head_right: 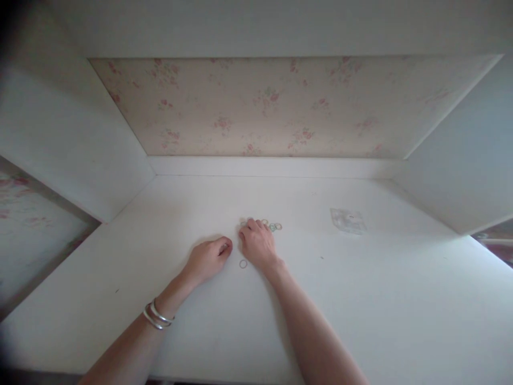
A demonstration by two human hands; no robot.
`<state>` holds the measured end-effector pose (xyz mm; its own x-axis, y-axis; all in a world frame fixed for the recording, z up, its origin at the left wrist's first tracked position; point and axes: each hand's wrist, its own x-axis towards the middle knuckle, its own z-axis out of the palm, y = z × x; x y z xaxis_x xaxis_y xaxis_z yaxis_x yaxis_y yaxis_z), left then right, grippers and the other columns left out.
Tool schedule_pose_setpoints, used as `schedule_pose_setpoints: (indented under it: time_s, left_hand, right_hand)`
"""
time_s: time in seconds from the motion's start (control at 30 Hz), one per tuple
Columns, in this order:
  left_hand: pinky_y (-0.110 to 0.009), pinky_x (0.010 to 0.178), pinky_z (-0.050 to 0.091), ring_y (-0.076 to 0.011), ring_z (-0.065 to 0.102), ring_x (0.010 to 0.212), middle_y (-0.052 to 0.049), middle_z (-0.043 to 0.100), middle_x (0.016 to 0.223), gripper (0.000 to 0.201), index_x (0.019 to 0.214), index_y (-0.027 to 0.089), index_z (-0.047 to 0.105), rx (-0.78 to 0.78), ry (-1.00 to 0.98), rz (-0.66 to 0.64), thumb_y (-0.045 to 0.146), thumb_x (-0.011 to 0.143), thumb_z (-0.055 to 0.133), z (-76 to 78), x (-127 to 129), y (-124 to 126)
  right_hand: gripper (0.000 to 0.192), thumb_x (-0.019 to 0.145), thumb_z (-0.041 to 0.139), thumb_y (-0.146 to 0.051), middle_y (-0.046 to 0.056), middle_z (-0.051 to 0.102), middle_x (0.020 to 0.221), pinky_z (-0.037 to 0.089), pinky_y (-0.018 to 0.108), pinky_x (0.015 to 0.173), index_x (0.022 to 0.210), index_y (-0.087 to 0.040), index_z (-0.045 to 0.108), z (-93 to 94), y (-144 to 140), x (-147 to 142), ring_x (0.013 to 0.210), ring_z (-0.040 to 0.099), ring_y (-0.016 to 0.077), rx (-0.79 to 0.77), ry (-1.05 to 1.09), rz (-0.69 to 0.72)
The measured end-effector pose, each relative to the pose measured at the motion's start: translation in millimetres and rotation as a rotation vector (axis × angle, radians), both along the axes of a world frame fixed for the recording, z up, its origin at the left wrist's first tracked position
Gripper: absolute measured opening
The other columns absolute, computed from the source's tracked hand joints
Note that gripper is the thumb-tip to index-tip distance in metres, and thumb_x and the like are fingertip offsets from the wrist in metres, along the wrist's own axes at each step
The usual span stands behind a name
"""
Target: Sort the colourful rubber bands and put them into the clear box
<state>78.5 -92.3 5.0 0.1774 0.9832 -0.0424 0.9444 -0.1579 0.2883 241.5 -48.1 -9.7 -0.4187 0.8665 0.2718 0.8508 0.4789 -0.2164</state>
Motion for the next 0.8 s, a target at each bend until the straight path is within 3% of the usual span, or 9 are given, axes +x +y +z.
schedule_pose_setpoints:
  time_s: [0.2,0.37,0.53,0.8]
  left_hand:
    - [-0.027,0.069,0.042,-0.0179,0.065,0.084,0.0,0.071,0.092,0.024,0.099,0.03,0.062,0.005,0.001,-0.02,0.034,0.092,0.039,0.3,-1,-2]
    - [-0.026,0.068,0.041,-0.0172,0.065,0.082,0.0,0.071,0.09,0.026,0.1,0.029,0.061,-0.001,-0.01,-0.037,0.037,0.094,0.037,4.7,-1,-4]
    - [-0.025,0.07,0.041,-0.0164,0.065,0.083,0.0,0.071,0.091,0.025,0.099,0.029,0.062,-0.016,-0.018,-0.026,0.036,0.093,0.039,7.4,0,-6]
    - [-0.025,0.065,0.04,-0.0166,0.065,0.08,0.001,0.071,0.088,0.025,0.098,0.029,0.061,0.016,-0.006,-0.041,0.036,0.093,0.038,4.7,0,-6]
  right_hand:
    - [0.024,0.094,0.042,-0.025,0.008,0.058,0.092,0.038,0.031,0.08,0.089,-0.019,0.064,-6.2,-7,6,0.088,0.049,0.0197,0.018,0.11,0.017]
    - [0.027,0.096,0.039,-0.025,0.007,0.057,0.086,0.041,0.029,0.078,0.088,-0.018,0.063,-3.0,-39,26,0.084,0.051,0.0175,0.007,0.306,0.12]
    - [0.025,0.096,0.04,-0.025,0.006,0.057,0.085,0.041,0.031,0.076,0.092,-0.02,0.064,-2.5,-67,39,0.08,0.051,0.0173,-0.048,0.264,0.204]
    - [0.021,0.094,0.043,-0.022,0.005,0.057,0.085,0.039,0.031,0.077,0.093,-0.021,0.064,-5.0,-65,34,0.081,0.051,0.017,-0.044,0.211,0.217]
